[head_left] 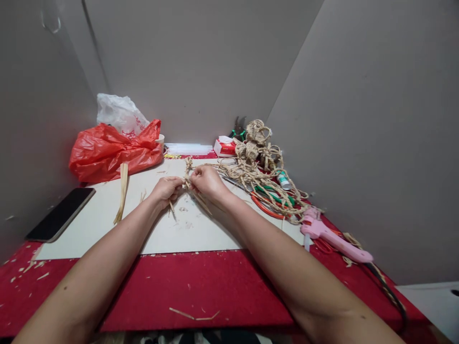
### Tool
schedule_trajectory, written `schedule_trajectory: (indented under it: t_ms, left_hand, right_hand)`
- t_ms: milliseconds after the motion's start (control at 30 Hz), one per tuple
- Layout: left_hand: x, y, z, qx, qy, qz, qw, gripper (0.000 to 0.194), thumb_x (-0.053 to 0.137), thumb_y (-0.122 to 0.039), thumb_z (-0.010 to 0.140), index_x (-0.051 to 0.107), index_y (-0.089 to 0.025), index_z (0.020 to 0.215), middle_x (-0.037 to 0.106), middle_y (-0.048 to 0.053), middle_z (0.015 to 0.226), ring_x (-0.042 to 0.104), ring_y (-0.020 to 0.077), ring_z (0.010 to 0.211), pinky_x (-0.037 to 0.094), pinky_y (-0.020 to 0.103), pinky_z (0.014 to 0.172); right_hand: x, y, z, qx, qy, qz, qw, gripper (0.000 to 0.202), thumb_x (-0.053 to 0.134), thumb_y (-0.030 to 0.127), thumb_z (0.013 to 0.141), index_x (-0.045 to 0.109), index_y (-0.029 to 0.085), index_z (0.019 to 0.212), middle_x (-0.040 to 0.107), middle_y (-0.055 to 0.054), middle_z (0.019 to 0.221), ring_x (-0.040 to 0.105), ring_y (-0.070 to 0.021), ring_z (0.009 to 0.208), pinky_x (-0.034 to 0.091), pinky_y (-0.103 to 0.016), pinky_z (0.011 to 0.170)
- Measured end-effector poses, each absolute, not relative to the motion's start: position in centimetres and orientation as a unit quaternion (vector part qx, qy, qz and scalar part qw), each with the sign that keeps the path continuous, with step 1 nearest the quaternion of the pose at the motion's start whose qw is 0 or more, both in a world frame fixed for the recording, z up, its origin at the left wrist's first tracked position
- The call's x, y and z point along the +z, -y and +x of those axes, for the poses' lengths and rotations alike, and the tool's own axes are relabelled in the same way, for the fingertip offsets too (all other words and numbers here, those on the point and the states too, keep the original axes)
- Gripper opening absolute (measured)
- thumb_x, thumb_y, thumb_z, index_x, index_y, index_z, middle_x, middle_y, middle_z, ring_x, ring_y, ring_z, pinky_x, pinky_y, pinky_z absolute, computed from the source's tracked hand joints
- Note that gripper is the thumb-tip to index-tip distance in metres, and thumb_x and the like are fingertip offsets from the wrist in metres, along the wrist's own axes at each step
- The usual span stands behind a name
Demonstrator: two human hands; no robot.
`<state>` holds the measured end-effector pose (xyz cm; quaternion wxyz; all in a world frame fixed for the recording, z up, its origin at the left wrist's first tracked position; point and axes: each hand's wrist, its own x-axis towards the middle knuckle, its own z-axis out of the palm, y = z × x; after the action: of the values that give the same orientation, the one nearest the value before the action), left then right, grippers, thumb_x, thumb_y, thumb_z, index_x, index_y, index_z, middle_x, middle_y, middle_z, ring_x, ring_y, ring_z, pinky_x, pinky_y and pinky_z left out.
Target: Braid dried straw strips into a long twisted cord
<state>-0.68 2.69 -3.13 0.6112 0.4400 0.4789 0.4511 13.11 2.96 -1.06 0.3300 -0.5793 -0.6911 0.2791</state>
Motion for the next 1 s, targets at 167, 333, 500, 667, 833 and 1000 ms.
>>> schedule_trajectory:
  t_ms: [167,333,500,667,833,1000]
  left_hand:
    - [-3.4,-2.7,-0.6,0.469,-0.487,0.432,0.597,0.009,0.063,-0.014,0.063,0.056,-0.011,0.059,0.037,-0.007,0.043,0.025,0.0011,0.033,0.011,0.018,0.035]
    - [-3.3,-2.7,-0.7,0.469,-0.474,0.427,0.610,0.014,0.060,-0.013,0.063,0.050,-0.012,0.053,0.038,-0.006,0.045,0.024,0.0008,0.034,0.010,0.018,0.035]
    - [-3.3,-2.7,-0.6,0.467,-0.477,0.422,0.613,0.017,0.064,-0.017,0.064,0.050,-0.012,0.055,0.039,-0.005,0.045,0.024,0.0007,0.034,0.010,0.018,0.035]
    - [-3.5,-2.7,-0.6,0.462,-0.483,0.432,0.606,0.016,0.064,-0.013,0.062,0.051,-0.013,0.054,0.036,-0.006,0.042,0.024,0.0010,0.033,0.010,0.018,0.035]
    - [-3.1,-2.9,-0.8,0.453,-0.472,0.427,0.625,0.016,0.063,-0.013,0.063,0.049,-0.013,0.055,0.035,-0.007,0.043,0.021,0.0003,0.033,0.008,0.018,0.035]
    - [-3.0,-3.0,-1.0,0.441,-0.470,0.428,0.634,0.013,0.063,-0.013,0.063,0.050,-0.012,0.059,0.032,-0.008,0.044,0.020,0.0000,0.034,0.007,0.016,0.036]
  right_hand:
    - [-2.8,-3.0,12.4,0.282,0.692,-0.593,0.300,0.008,0.049,0.017,0.076,0.056,0.017,0.074,0.063,-0.001,0.054,0.056,-0.0122,0.046,0.039,-0.021,0.051]
    - [-2.9,-2.6,12.3,0.219,0.712,-0.607,0.277,0.009,0.049,0.020,0.078,0.057,0.018,0.073,0.064,-0.004,0.059,0.058,-0.0138,0.055,0.039,-0.022,0.056]
    - [-2.7,-2.1,12.1,0.169,0.723,-0.613,0.268,0.011,0.049,0.021,0.078,0.059,0.017,0.075,0.065,-0.006,0.068,0.056,-0.0135,0.059,0.037,-0.022,0.056]
    - [-1.6,-2.6,13.2,0.186,0.750,-0.587,0.243,0.019,0.053,0.030,0.078,0.061,0.017,0.067,0.063,-0.005,0.063,0.053,-0.0136,0.056,0.035,-0.023,0.053]
    - [-0.8,-4.2,15.1,0.223,0.705,-0.586,0.331,0.019,0.053,0.027,0.081,0.062,0.014,0.071,0.064,-0.004,0.067,0.053,-0.0104,0.057,0.037,-0.020,0.055]
    - [-1.8,-4.0,14.7,0.391,0.703,-0.521,0.285,0.020,0.054,0.026,0.079,0.057,0.014,0.064,0.046,0.004,0.048,0.038,-0.0072,0.044,0.030,-0.020,0.045]
